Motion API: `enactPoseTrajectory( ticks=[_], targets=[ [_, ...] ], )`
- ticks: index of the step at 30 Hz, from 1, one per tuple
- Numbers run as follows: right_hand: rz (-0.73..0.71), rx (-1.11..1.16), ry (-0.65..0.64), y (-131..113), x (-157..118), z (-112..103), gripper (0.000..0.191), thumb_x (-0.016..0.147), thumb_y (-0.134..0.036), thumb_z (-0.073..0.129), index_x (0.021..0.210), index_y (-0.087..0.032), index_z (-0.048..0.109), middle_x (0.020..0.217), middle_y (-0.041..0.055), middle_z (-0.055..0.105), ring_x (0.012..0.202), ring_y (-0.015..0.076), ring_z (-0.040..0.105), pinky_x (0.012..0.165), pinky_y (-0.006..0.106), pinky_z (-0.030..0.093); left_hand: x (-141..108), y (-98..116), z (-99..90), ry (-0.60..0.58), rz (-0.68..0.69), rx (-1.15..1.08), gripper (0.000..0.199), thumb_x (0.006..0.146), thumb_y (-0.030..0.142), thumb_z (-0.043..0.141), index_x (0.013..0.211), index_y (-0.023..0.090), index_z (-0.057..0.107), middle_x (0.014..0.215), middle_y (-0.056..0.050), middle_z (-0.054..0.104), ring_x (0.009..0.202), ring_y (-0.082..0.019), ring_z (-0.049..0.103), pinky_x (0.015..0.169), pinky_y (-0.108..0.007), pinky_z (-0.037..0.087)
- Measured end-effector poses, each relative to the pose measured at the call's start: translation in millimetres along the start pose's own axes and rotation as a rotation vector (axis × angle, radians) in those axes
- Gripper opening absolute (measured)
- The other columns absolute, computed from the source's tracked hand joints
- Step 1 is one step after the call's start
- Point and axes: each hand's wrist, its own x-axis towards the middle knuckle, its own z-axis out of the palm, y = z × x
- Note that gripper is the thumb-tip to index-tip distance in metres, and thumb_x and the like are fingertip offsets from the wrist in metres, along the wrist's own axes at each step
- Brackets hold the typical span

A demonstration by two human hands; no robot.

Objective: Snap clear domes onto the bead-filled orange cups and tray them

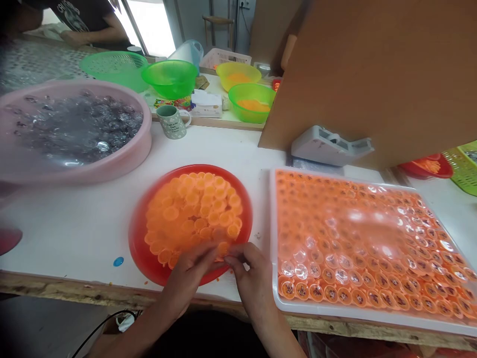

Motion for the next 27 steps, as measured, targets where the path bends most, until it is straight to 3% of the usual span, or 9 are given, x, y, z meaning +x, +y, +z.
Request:
enactPoseTrajectory(
  ticks=[6,10,13,17,22,27],
  targets=[
    [-0.012,-0.061,-0.040,0.7,1.8,-4.1,0.005,0.080,-0.020,0.069,0.080,-0.022,0.065,0.072,-0.0011,0.061,0.067,0.0153,0.059,0.062,0.027,0.049,3.1,-0.2,1.5,-0.071,0.104,0.124,0.021,0.085,0.035,0.063,0.098,0.021,0.072,0.097,-0.004,0.069,0.097,-0.021,0.065,0.092,-0.036,0.053],
    [-0.185,-0.141,-0.140,-1.4,1.9,-5.6,0.010,0.082,-0.013,0.065,0.079,-0.021,0.060,0.075,-0.0012,0.059,0.069,0.0145,0.057,0.063,0.025,0.046,8.1,2.6,4.2,-0.022,0.081,0.040,0.013,0.083,0.033,0.066,0.087,0.021,0.069,0.088,-0.001,0.066,0.091,-0.018,0.063,0.083,-0.030,0.054],
    [-0.278,-0.185,-0.188,-4.3,1.7,-6.6,0.012,0.086,-0.011,0.061,0.083,-0.022,0.059,0.077,-0.0012,0.058,0.072,0.0139,0.056,0.064,0.025,0.045,10.5,4.4,4.0,-0.051,0.024,-0.041,0.017,0.079,0.031,0.071,0.091,0.019,0.073,0.099,-0.005,0.068,0.099,-0.022,0.062,0.084,-0.032,0.055],
    [-0.289,-0.165,-0.156,-8.4,5.5,-9.2,0.014,0.085,-0.008,0.062,0.085,-0.023,0.060,0.079,-0.0013,0.058,0.072,0.0134,0.056,0.063,0.023,0.046,8.6,5.6,1.7,-0.116,-0.036,-0.114,0.025,0.082,0.033,0.067,0.099,0.016,0.076,0.103,-0.010,0.072,0.102,-0.027,0.063,0.091,-0.042,0.054],
    [-0.364,-0.218,-0.153,-12.1,11.0,-11.0,0.016,0.087,-0.007,0.059,0.085,-0.023,0.063,0.080,0.0003,0.061,0.075,0.0148,0.058,0.065,0.025,0.048,7.3,2.0,-0.9,-0.133,0.052,0.093,0.026,0.083,0.035,0.066,0.102,0.020,0.076,0.101,-0.007,0.075,0.101,-0.026,0.066,0.094,-0.040,0.051],
    [-0.325,-0.268,0.042,-11.0,3.7,-3.5,0.013,0.085,-0.014,0.064,0.096,-0.022,0.062,0.081,0.0001,0.063,0.074,0.0153,0.060,0.066,0.026,0.050,7.3,-5.7,-1.6,-0.083,0.110,0.077,0.022,0.080,0.026,0.070,0.102,0.022,0.075,0.101,-0.005,0.075,0.099,-0.023,0.067,0.093,-0.034,0.051]
  ],
)
